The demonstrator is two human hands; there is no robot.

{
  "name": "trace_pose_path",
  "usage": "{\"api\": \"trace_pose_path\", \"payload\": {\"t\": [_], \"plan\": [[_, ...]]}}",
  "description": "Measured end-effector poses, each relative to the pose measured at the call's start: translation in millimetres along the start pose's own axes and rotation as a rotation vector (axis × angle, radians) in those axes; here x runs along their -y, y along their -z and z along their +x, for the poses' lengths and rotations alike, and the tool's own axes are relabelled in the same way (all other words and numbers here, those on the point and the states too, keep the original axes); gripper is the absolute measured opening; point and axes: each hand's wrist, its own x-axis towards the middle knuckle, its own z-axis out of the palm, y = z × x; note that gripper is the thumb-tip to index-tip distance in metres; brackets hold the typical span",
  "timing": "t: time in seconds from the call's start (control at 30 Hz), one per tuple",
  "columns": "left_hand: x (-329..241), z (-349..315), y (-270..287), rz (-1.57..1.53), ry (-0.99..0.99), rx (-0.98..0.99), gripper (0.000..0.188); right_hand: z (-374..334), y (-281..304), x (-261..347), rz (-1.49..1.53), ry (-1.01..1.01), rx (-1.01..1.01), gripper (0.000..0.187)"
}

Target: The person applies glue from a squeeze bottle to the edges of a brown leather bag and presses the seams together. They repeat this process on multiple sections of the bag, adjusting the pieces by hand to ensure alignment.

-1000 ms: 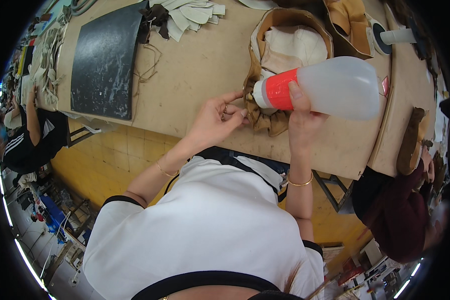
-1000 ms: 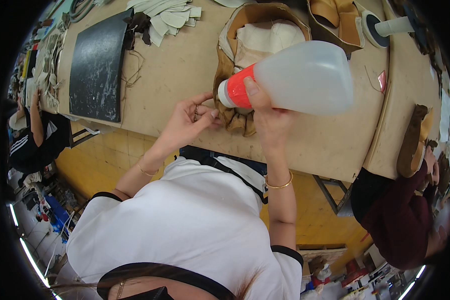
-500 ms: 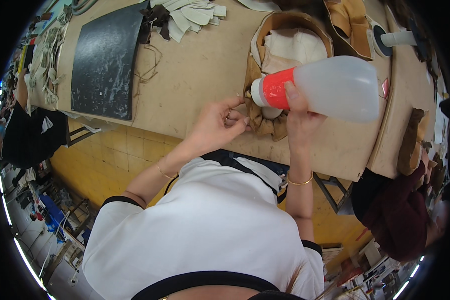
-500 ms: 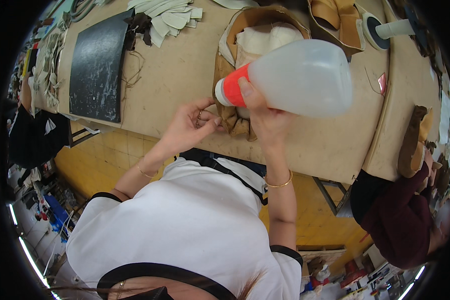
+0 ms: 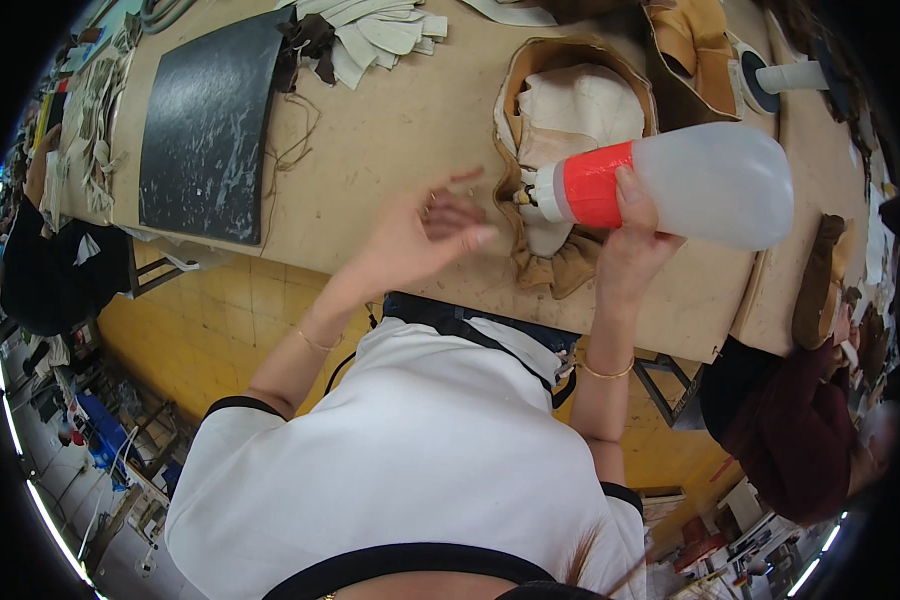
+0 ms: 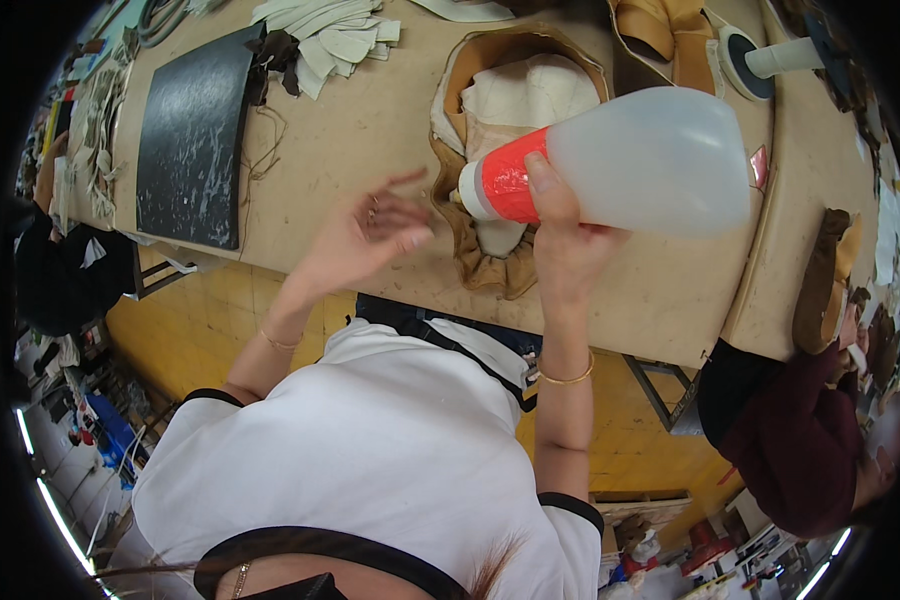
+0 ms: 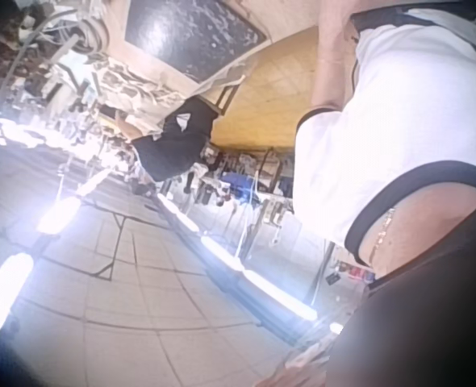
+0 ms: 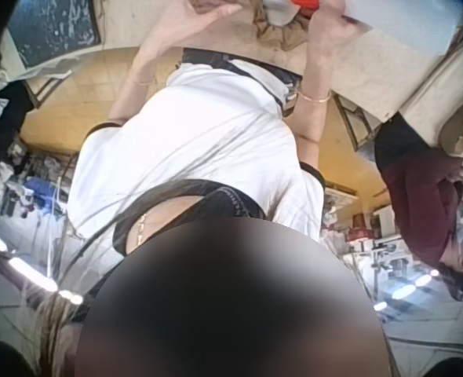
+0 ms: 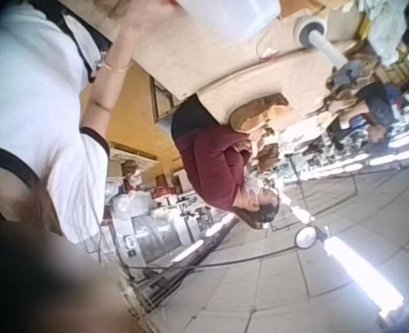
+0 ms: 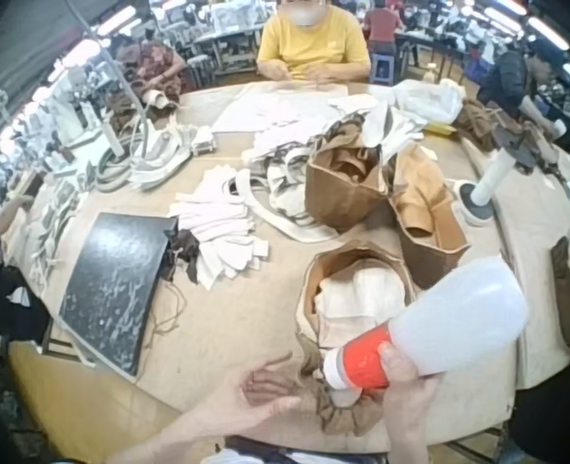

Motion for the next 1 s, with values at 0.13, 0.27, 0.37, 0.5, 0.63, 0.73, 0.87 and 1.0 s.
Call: {"api": "trace_pose_path", "payload": {"t": [0.13, 0.27, 0.37, 0.5, 0.63, 0.73, 0.87, 1.0], "plan": [[-5.0, 23.9, 4.9, -0.064, -0.076, -0.152, 0.049, -4.5, 1.8, 6.7, 0.038, 0.004, -0.003, 0.031], [-6.9, 31.5, -2.3, -0.052, -0.084, -0.101, 0.041, -3.8, -4.8, 5.2, 0.002, 0.036, -0.078, 0.034], [-7.9, 33.5, -3.8, -0.105, -0.068, -0.092, 0.036, 2.9, -10.0, 0.1, 0.017, 0.013, -0.039, 0.033], [-7.3, 35.9, -3.1, -0.177, -0.072, -0.089, 0.034, 4.1, -15.8, -7.5, -0.038, 0.128, 0.038, 0.032], [-6.2, 35.9, -4.0, -0.221, -0.053, -0.106, 0.034, -3.1, -11.6, -8.7, -0.058, 0.115, 0.098, 0.032], [-5.6, 35.1, -4.8, -0.228, -0.051, -0.114, 0.033, -12.3, -7.0, -8.3, -0.005, 0.038, 0.136, 0.033], [-4.9, 31.3, 0.5, -0.254, -0.043, -0.187, 0.033, -20.1, 11.8, -4.8, -0.073, -0.028, 0.146, 0.035], [-12.4, 29.8, 17.6, -0.041, -0.044, -0.199, 0.035, -30.7, 48.7, 1.4, -0.025, -0.218, 0.103, 0.037]]}}
